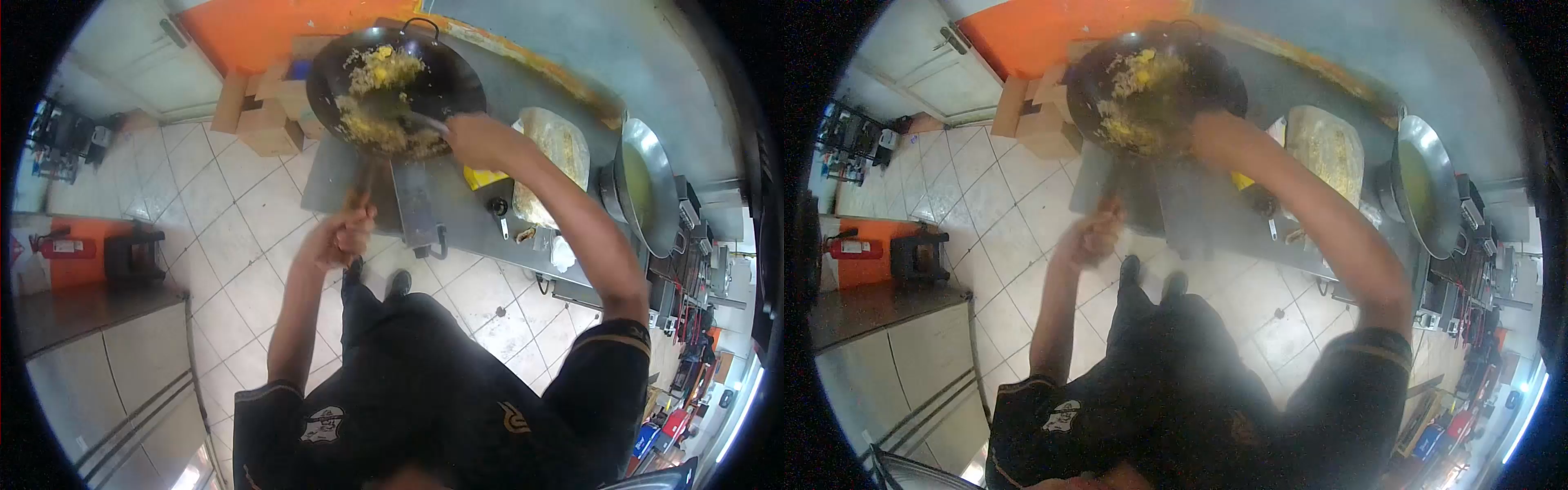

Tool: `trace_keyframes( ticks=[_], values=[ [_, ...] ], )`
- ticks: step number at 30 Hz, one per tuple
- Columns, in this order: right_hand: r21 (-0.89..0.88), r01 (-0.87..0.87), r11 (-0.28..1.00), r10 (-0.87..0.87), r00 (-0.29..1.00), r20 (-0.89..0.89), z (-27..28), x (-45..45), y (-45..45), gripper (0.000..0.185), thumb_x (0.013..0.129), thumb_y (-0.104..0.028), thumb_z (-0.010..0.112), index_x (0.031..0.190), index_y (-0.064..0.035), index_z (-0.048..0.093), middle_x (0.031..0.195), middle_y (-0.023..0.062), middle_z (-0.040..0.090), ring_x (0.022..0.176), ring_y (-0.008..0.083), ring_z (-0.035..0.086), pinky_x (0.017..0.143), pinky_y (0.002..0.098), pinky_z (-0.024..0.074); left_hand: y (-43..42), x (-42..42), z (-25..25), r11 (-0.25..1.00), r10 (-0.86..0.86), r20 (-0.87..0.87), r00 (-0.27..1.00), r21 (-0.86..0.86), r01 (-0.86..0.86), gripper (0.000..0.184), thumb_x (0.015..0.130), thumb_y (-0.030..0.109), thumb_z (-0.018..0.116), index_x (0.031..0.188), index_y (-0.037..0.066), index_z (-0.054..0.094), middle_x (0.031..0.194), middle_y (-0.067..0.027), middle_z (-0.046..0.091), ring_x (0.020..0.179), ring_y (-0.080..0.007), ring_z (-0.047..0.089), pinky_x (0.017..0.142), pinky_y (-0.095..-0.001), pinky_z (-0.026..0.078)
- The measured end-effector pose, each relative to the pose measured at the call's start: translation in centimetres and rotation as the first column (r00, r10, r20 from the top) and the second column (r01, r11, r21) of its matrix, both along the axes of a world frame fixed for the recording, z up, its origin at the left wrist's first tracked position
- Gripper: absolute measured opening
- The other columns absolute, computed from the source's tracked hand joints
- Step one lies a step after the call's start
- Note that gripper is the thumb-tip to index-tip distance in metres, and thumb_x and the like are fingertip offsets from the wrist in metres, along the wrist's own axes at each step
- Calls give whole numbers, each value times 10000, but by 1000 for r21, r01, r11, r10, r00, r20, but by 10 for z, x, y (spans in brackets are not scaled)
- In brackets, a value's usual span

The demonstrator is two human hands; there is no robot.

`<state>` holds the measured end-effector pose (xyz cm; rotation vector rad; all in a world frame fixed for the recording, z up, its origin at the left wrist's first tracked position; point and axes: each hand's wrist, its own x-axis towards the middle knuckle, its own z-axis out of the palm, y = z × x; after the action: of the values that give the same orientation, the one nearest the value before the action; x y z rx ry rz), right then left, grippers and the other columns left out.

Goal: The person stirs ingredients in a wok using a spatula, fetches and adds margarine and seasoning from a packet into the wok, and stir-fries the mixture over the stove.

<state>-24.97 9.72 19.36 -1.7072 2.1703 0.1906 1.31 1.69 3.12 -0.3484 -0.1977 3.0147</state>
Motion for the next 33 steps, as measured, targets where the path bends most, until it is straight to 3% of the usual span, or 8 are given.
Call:
trace_keyframes(
  ticks=[6, 10, 13, 15, 22, 27, 29, 33],
  values=[
    [151, 209, 966, -154, 939, -308, 5, 20, 28, 230, 844, -69, 489, 969, 59, 632, 937, 209, 649, 872, 341, 663, 724, 418, 549, -30, 1, -23, 943, -119, 102, 988, -298, 145, 85, 908, 131, 562, 902, 77, 497, 601, 59, 398, 475, -21, 374, 416, -177, 294],
    [-226, 351, 909, -387, 912, -138, -85, 7, -35, 236, 891, -117, 445, 1034, 33, 558, 913, 275, 637, 800, 430, 640, 696, 490, 521, -49, 2, -31, 869, -121, 208, 971, -450, 205, 94, 895, 136, 569, 871, 95, 488, 598, 58, 412, 480, -35, 389, 423, -189, 304],
    [-168, 319, 933, -303, 946, 112, -83, 39, -8, 231, 898, -125, 438, 1024, 34, 549, 914, 293, 631, 823, 435, 636, 719, 510, 509, -57, 6, -28, 809, -96, 252, 963, -544, 224, 114, 881, 143, 586, 868, 91, 485, 605, 48, 436, 488, -51, 410, 432, -200, 324],
    [12, 373, 928, -373, 923, 90, -35, 67, 24, 243, 901, -128, 431, 1043, 39, 537, 926, 321, 616, 873, 434, 623, 752, 520, 497, -61, 7, -32, 791, -102, 258, 961, -565, 235, 130, 871, 148, 598, 868, 87, 484, 608, 41, 447, 494, -59, 422, 437, -207, 337],
    [-204, 280, 938, -318, 931, -180, -87, 18, -38, 268, 901, -171, 433, 1007, 33, 571, 810, 266, 637, 749, 387, 655, 679, 482, 516, -59, 4, -34, 751, -72, 257, 964, -622, 222, 160, 848, 156, 615, 856, 90, 469, 611, 34, 462, 494, -68, 448, 435, -219, 360],
    [151, 521, 840, -540, 828, 149, 9, 49, -15, 293, 908, -244, 469, 1000, -7, 616, 858, 223, 652, 754, 346, 653, 643, 467, 489, -67, 9, -12, 690, -93, 293, 952, -670, 273, 180, 848, 174, 620, 847, 93, 458, 611, 28, 470, 492, -73, 459, 436, -224, 370],
    [17, 441, 897, -436, 891, -124, -5, 44, 29, 282, 911, -246, 466, 987, -6, 592, 862, 231, 644, 814, 346, 651, 684, 480, 480, -71, 10, -26, 708, -91, 250, 964, -664, 239, 183, 849, 176, 617, 843, 94, 454, 613, 27, 474, 494, -72, 460, 440, -227, 374],
    [0, 582, 813, -571, 797, -198, -16, 60, 38, 288, 889, -240, 487, 978, 27, 549, 839, 273, 624, 849, 379, 637, 706, 493, 470, -74, 8, -37, 730, -91, 243, 966, -644, 230, 185, 849, 178, 615, 844, 94, 450, 615, 27, 478, 489, -73, 459, 446, -231, 379]
  ],
)
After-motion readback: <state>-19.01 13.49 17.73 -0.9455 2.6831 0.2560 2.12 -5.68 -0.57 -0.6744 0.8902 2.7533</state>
